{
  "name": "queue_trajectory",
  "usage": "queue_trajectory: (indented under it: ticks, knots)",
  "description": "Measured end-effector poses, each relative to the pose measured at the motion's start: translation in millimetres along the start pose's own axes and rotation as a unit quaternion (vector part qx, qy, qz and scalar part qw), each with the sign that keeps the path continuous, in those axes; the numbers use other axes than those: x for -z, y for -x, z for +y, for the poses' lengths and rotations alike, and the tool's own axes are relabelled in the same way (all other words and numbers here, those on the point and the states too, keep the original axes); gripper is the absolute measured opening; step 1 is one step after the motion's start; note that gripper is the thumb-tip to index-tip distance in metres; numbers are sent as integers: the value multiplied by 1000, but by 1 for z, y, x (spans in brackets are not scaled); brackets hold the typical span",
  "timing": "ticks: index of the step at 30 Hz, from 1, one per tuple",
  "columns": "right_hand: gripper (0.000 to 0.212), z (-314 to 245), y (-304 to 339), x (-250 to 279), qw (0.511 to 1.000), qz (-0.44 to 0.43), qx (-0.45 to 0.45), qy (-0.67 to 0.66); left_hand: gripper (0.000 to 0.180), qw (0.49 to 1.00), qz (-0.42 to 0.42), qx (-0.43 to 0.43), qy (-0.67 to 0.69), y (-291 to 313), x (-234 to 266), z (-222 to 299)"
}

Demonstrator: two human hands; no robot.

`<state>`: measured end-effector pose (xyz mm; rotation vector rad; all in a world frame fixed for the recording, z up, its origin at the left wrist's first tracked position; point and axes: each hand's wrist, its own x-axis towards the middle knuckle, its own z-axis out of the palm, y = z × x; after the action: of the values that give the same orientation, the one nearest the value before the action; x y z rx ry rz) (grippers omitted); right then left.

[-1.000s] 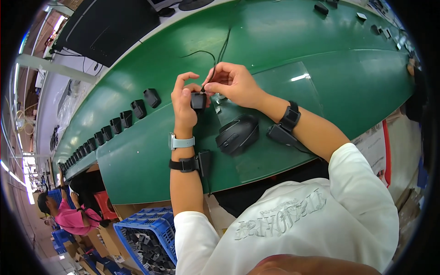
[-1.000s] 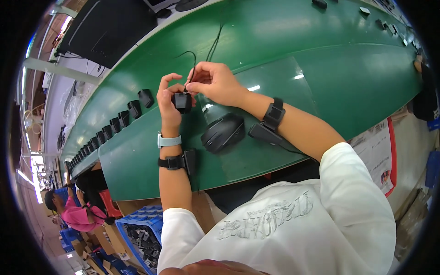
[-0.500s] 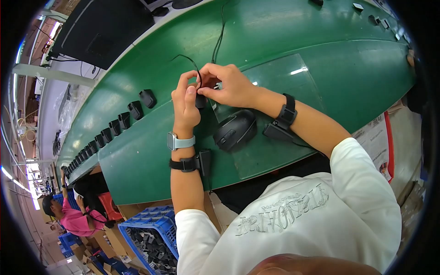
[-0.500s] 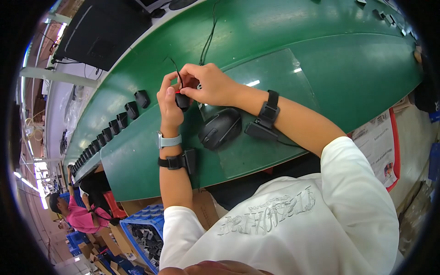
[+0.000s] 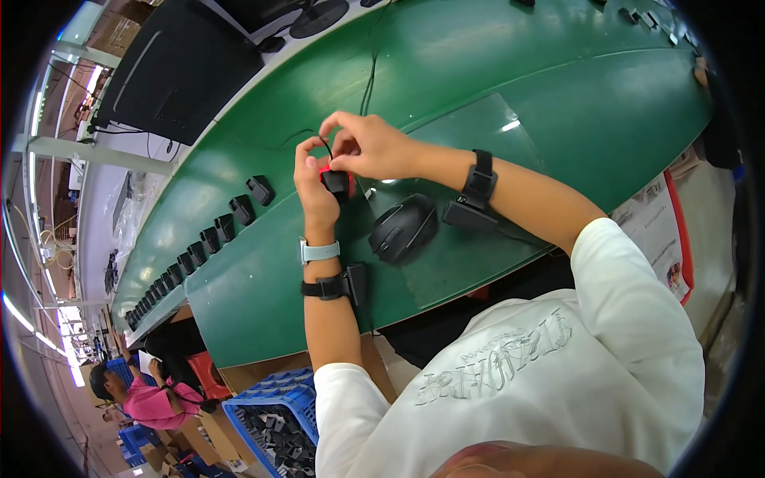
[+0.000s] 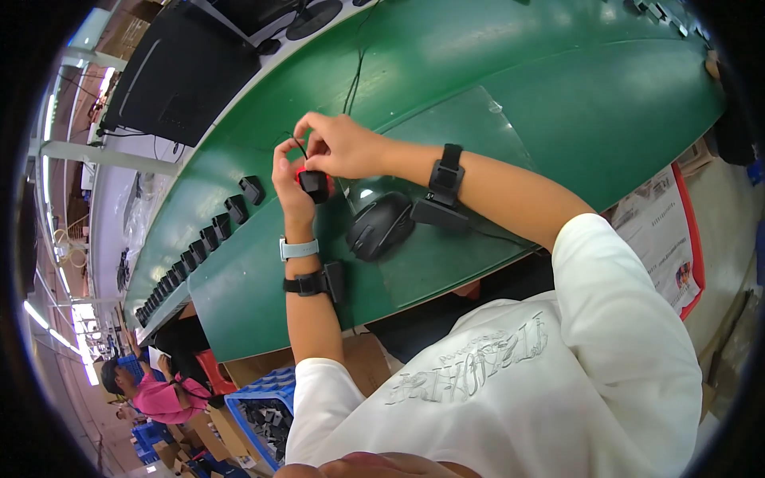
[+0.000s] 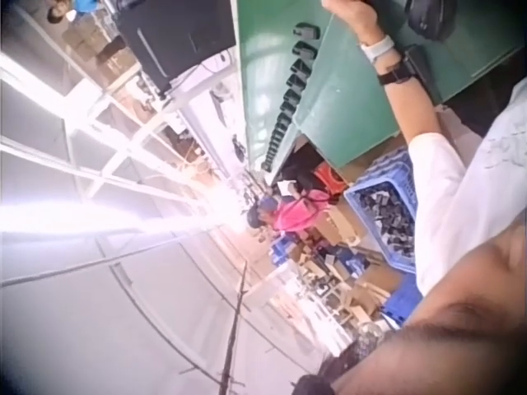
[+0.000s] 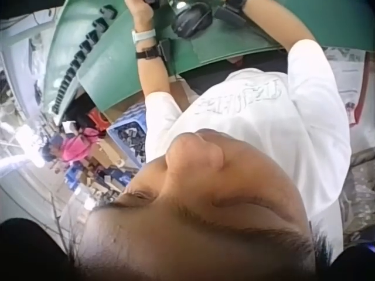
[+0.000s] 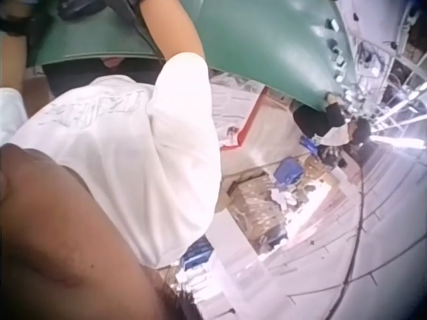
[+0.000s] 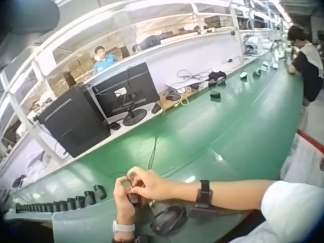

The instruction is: The person picks up a charging dock, connects it to a cable, and places a computer mouse onto the dock. After the mouse light changes color, the person removes the mouse and dock and places the dock into a red bin.

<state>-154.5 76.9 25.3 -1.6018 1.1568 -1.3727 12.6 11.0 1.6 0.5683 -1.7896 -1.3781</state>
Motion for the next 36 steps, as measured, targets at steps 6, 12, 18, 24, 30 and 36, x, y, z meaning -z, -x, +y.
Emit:
queue_trajectory:
  ticks: [6,12,18,24,30,36]
  knots:
    - [65,-38,45,26,953,-114,150,236,58,947,66,153,276,-8,4,0]
    - [68,-27,75,25,875,-356,68,321,55,872,25,121,474,-4,14,-4]
    - [62,0,30,42,969,-76,-51,-228,52,901,50,109,416,-3,13,1]
    - [50,38,10,29,913,63,-114,-387,43,912,33,82,400,-13,3,1]
    - [46,39,11,22,922,89,-131,-353,43,963,59,98,244,-9,-1,-10]
    - [51,45,11,22,953,130,-110,-249,53,979,73,105,158,-10,-7,-6]
